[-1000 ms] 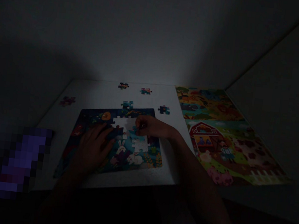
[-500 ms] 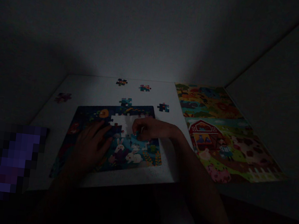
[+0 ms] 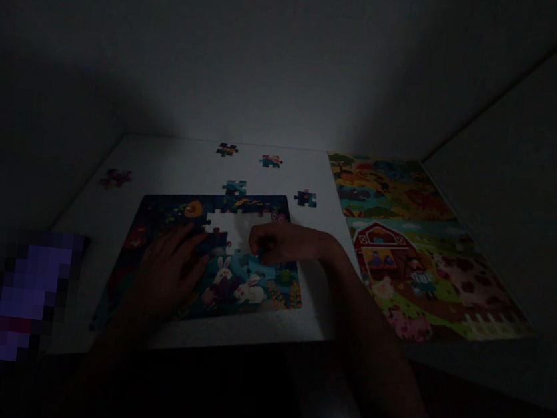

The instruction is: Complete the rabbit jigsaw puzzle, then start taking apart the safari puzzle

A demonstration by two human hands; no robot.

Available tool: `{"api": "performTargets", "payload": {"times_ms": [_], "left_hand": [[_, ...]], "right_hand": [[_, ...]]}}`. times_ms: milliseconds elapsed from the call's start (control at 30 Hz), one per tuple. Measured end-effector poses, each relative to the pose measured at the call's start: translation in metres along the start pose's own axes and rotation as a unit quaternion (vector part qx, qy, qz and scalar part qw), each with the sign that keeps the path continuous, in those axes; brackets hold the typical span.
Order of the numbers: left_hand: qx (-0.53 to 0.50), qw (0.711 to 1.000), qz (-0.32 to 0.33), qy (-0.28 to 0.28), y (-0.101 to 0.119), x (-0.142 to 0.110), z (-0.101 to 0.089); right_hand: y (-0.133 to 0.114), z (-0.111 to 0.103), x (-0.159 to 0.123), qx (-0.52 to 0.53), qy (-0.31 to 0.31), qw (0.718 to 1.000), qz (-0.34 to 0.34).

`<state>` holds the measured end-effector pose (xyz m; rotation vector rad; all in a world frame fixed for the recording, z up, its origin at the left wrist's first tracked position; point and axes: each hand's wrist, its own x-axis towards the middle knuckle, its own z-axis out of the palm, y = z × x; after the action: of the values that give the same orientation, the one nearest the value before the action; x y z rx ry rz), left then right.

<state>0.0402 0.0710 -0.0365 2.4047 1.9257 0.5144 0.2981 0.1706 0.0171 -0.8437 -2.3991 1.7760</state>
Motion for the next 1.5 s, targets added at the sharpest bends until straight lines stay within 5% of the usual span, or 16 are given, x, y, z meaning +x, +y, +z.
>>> {"api": "performTargets", "payload": {"times_ms": [867, 1500], "left_hand": [[-0.013, 1.000, -0.007, -0.009, 0.001, 0.000, 0.000], [0.000, 1.000, 0.015, -0.014, 0.003, -0.001, 0.000]], "right_hand": [[0.006, 0.005, -0.003, -0.091, 0.043, 0.994, 0.052], [0.001, 0.007, -0.002, -0.118, 0.046, 0.992, 0.013]]}}
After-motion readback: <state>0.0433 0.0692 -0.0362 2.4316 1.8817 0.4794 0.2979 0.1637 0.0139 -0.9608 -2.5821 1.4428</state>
